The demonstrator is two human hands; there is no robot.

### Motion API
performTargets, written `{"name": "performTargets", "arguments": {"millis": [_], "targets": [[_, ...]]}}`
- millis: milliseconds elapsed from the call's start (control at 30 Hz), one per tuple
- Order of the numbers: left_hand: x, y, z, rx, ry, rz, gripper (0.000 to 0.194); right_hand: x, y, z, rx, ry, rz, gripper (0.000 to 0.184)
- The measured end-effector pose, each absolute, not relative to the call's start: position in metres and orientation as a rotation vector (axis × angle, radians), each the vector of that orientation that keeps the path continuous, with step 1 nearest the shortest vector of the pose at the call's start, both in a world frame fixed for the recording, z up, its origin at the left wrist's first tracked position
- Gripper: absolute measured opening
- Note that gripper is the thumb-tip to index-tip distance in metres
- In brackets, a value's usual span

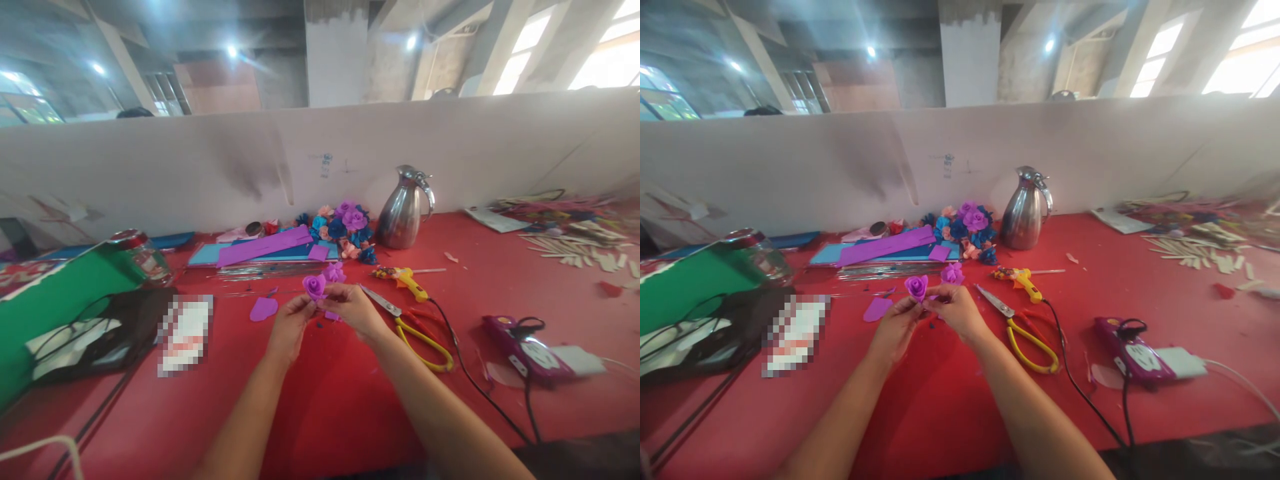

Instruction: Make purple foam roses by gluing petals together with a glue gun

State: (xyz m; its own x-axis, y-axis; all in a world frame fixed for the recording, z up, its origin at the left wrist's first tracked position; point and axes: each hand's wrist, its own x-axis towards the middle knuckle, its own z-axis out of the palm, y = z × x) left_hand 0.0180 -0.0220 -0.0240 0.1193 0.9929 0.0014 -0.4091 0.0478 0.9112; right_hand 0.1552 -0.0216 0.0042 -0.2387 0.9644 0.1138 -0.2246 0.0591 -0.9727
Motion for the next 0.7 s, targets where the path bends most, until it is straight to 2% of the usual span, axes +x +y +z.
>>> {"name": "performTargets", "arguments": {"millis": [200, 500, 700], "targets": [[0.019, -0.023, -0.022, 0.941, 0.838, 1.285, 0.021, 0.154, -0.023, 0.009, -0.833, -1.29, 1.42, 0.017], [0.019, -0.024, -0.02, 0.948, 0.854, 1.292, 0.017, 0.153, -0.021, 0.003, -0.838, -1.404, 1.303, 0.023], [0.019, -0.024, -0.021, 0.948, 0.854, 1.299, 0.022, 0.152, -0.019, -0.002, -0.85, -1.446, 1.245, 0.025]]}}
